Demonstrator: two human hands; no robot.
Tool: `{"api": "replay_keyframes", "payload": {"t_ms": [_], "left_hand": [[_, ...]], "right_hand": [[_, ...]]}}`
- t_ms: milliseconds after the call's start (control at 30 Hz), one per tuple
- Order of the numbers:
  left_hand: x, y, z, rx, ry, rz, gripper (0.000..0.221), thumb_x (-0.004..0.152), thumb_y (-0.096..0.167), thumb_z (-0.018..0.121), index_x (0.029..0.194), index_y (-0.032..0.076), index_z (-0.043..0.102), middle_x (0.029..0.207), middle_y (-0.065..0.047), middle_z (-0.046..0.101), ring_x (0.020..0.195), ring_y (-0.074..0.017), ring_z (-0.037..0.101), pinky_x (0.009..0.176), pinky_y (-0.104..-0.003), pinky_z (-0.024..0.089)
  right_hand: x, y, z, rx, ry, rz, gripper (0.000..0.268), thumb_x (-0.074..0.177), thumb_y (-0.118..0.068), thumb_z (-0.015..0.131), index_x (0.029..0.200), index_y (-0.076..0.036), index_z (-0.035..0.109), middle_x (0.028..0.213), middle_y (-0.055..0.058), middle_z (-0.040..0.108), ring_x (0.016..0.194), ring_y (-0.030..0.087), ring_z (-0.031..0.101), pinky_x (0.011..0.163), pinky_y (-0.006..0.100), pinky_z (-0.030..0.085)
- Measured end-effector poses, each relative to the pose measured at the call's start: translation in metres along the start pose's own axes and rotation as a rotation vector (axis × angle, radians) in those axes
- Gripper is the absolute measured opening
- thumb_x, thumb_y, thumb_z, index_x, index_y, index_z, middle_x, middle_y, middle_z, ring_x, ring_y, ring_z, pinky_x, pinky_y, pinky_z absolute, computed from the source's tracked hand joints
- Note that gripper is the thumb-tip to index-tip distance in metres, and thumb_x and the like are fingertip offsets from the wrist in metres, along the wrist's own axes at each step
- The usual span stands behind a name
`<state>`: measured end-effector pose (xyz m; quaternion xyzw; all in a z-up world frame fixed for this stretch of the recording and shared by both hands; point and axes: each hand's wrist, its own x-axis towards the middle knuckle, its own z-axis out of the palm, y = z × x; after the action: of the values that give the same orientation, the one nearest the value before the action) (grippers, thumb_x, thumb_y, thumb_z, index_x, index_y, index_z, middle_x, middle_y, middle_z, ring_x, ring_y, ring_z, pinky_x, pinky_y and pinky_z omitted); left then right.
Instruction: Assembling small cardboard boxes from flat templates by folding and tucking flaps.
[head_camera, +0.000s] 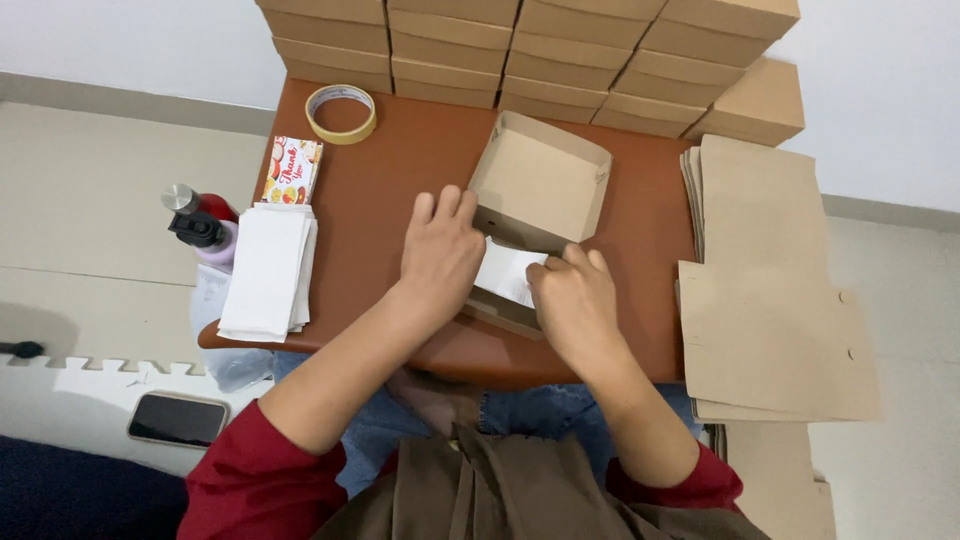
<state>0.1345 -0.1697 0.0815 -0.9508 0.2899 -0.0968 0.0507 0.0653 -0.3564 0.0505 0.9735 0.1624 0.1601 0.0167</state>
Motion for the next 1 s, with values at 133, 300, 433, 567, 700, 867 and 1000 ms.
{"api": "replay_keyframes", "payload": {"t_ms": [133, 300, 433, 567, 700, 867, 1000], "left_hand": [[0.010, 0.016, 0.023, 0.162, -0.082, 0.080, 0.012, 0.083, 0.011, 0.074, 0.092, 0.018, 0.078, 0.113, -0.002, 0.059, 0.107, -0.0206, 0.040, 0.088, -0.039, 0.026], [0.013, 0.021, 0.040, 0.262, -0.064, 0.120, 0.010, 0.088, 0.012, 0.068, 0.091, 0.016, 0.076, 0.100, -0.004, 0.063, 0.100, -0.0202, 0.043, 0.096, -0.044, 0.022], [0.018, 0.007, 0.028, 0.104, 0.166, 0.104, 0.013, 0.088, 0.010, 0.064, 0.099, 0.009, 0.072, 0.094, -0.008, 0.062, 0.097, -0.0234, 0.048, 0.090, -0.043, 0.028], [0.025, -0.028, -0.005, -0.203, 0.229, -0.082, 0.043, 0.080, 0.016, 0.082, 0.116, 0.004, 0.061, 0.099, -0.011, 0.058, 0.092, -0.0290, 0.057, 0.074, -0.042, 0.041], [0.035, -0.053, 0.003, -0.738, -0.073, -0.265, 0.048, 0.092, 0.039, 0.071, 0.122, 0.002, 0.067, 0.098, -0.015, 0.072, 0.096, -0.0423, 0.071, 0.075, -0.056, 0.054], [0.043, -0.064, 0.036, -0.979, -0.089, -0.338, 0.033, 0.091, 0.029, 0.064, 0.111, 0.004, 0.075, 0.091, -0.013, 0.075, 0.082, -0.0309, 0.073, 0.063, -0.043, 0.058], [0.029, -0.068, 0.026, -1.229, -0.100, -0.445, 0.030, 0.088, 0.020, 0.059, 0.108, 0.003, 0.073, 0.075, -0.012, 0.074, 0.056, -0.0176, 0.072, 0.050, -0.031, 0.061]], "right_hand": [[0.015, -0.005, 0.031, -0.078, 0.038, -0.049, 0.009, 0.077, -0.015, 0.078, 0.071, -0.020, 0.074, 0.060, -0.002, 0.064, 0.076, 0.020, 0.055, 0.072, 0.036, 0.034], [0.018, -0.010, 0.053, -0.122, -0.071, -0.032, 0.010, 0.071, -0.008, 0.076, 0.062, -0.011, 0.072, 0.059, 0.010, 0.065, 0.070, 0.027, 0.054, 0.075, 0.043, 0.031], [0.022, 0.000, 0.001, -0.058, -0.062, 0.025, 0.016, 0.070, -0.032, 0.081, 0.071, -0.017, 0.076, 0.071, 0.007, 0.064, 0.078, 0.025, 0.057, 0.076, 0.043, 0.037], [0.017, 0.016, -0.050, 0.196, 0.146, 0.411, 0.020, 0.097, -0.029, 0.071, 0.094, -0.010, 0.070, 0.081, 0.008, 0.062, 0.078, 0.028, 0.064, 0.065, 0.037, 0.047], [0.015, 0.029, -0.056, 0.622, 0.050, 0.747, 0.044, 0.105, -0.038, 0.060, 0.132, -0.004, 0.049, 0.103, 0.024, 0.068, 0.092, 0.042, 0.069, 0.070, 0.045, 0.053], [0.021, 0.035, -0.040, 0.865, 0.073, 0.653, 0.037, 0.102, -0.014, 0.057, 0.136, -0.006, 0.044, 0.096, 0.021, 0.071, 0.079, 0.031, 0.071, 0.070, 0.037, 0.054], [0.025, 0.030, -0.044, 0.925, 0.168, 0.555, 0.051, 0.098, 0.002, 0.055, 0.144, -0.007, 0.035, 0.098, 0.020, 0.068, 0.083, 0.028, 0.070, 0.077, 0.039, 0.056]]}}
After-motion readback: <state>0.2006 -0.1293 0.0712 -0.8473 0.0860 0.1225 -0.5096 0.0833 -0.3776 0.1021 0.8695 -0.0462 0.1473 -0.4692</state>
